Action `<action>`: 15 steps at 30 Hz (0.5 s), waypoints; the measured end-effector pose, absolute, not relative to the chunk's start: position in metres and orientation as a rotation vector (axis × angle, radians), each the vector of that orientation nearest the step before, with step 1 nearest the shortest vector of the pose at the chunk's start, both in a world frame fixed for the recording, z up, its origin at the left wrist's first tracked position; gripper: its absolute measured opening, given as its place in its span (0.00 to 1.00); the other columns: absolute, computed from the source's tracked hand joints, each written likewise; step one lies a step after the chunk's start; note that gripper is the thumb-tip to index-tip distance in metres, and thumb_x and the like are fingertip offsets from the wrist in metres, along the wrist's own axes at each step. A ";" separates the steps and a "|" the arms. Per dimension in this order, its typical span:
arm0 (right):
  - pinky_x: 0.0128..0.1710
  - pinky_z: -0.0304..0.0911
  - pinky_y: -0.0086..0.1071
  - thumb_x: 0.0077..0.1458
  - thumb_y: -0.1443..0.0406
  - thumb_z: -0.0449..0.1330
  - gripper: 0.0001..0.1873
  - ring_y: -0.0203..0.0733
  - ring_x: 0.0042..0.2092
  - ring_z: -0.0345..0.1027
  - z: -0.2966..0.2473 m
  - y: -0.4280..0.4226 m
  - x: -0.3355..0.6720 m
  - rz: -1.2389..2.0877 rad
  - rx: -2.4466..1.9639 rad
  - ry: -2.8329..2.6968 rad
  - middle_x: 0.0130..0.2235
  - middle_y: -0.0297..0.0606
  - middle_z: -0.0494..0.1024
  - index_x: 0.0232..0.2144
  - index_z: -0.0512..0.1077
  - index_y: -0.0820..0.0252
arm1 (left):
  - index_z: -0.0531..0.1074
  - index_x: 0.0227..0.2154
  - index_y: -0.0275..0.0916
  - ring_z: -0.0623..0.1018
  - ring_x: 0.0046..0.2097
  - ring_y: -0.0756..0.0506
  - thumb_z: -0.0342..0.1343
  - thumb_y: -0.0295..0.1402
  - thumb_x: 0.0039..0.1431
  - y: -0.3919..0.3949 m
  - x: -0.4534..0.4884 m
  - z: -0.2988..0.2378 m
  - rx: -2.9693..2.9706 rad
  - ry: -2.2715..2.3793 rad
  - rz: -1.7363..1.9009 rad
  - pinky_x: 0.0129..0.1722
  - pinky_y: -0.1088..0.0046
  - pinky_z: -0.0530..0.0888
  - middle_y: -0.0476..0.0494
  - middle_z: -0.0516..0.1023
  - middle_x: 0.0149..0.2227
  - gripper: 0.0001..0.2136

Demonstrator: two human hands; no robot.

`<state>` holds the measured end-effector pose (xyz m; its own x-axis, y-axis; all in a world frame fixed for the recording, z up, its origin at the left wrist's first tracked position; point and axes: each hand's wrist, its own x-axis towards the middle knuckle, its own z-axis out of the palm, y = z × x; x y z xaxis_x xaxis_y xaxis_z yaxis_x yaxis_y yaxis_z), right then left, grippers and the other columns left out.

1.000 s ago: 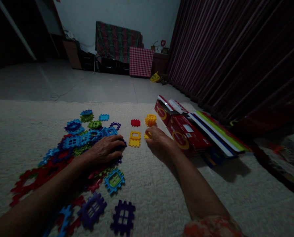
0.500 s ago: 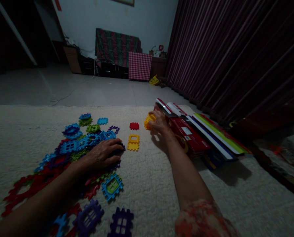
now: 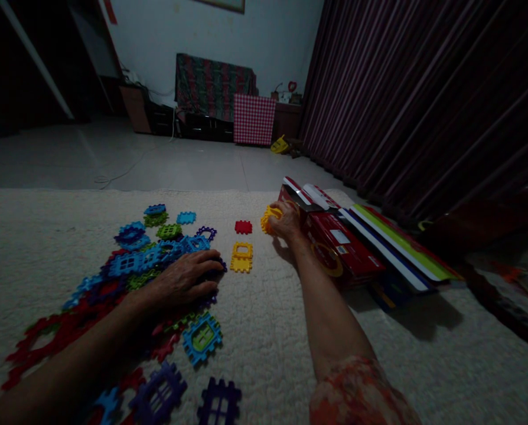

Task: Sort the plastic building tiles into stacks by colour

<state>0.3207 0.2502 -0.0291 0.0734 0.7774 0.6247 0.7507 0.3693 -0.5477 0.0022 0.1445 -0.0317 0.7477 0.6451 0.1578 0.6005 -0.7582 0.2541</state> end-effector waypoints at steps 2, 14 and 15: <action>0.56 0.66 0.51 0.44 0.66 0.55 0.20 0.53 0.52 0.69 -0.031 0.251 0.322 0.025 -1.377 -1.674 0.46 0.44 0.76 0.41 0.75 0.57 | 0.70 0.54 0.44 0.70 0.59 0.38 0.49 0.42 0.67 0.144 0.002 -0.031 2.766 1.000 0.350 0.57 0.56 0.68 0.40 0.67 0.62 0.16; 0.58 0.62 0.48 0.46 0.67 0.56 0.16 0.52 0.52 0.70 -0.021 0.246 0.318 -0.114 -1.334 -1.715 0.47 0.46 0.78 0.40 0.75 0.58 | 0.70 0.53 0.43 0.70 0.60 0.38 0.50 0.41 0.67 0.146 0.002 -0.034 2.770 0.988 0.350 0.58 0.55 0.68 0.39 0.67 0.62 0.16; 0.56 0.64 0.48 0.47 0.67 0.55 0.16 0.51 0.51 0.71 -0.019 0.243 0.314 -0.117 -1.329 -1.713 0.46 0.45 0.78 0.39 0.75 0.57 | 0.70 0.54 0.43 0.70 0.60 0.38 0.50 0.41 0.66 0.147 0.001 -0.035 2.767 0.984 0.351 0.57 0.55 0.68 0.39 0.67 0.62 0.16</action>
